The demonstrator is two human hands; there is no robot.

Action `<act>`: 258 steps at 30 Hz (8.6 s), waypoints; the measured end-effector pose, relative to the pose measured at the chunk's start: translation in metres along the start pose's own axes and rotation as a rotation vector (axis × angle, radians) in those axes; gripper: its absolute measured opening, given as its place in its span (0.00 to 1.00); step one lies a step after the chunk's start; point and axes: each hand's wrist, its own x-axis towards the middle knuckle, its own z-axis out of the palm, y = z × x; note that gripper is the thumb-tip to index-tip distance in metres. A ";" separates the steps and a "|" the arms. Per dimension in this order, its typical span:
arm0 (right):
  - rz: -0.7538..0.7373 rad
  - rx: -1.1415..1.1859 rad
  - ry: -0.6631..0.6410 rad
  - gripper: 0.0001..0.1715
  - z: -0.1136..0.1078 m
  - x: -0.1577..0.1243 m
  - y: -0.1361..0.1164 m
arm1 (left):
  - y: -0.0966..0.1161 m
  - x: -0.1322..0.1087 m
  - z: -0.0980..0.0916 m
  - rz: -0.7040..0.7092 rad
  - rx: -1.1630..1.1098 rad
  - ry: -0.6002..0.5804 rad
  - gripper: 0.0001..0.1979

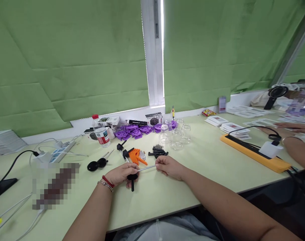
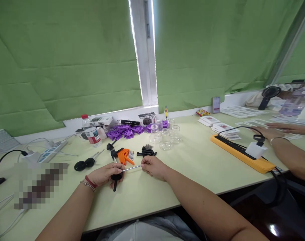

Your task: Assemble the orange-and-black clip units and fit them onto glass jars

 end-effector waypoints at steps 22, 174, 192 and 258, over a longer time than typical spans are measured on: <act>0.053 -0.070 -0.037 0.21 0.000 -0.003 -0.003 | 0.009 -0.037 -0.058 0.163 0.414 1.502 0.18; 0.065 0.153 0.039 0.22 0.024 0.010 -0.023 | 0.009 -0.018 0.011 0.515 -0.522 -0.421 0.50; 0.031 0.210 0.032 0.17 0.022 0.012 -0.023 | 0.018 -0.009 -0.001 0.660 -0.525 0.407 0.11; 0.216 -0.021 0.167 0.07 0.000 0.020 -0.013 | 0.025 0.001 0.023 0.013 0.261 0.258 0.12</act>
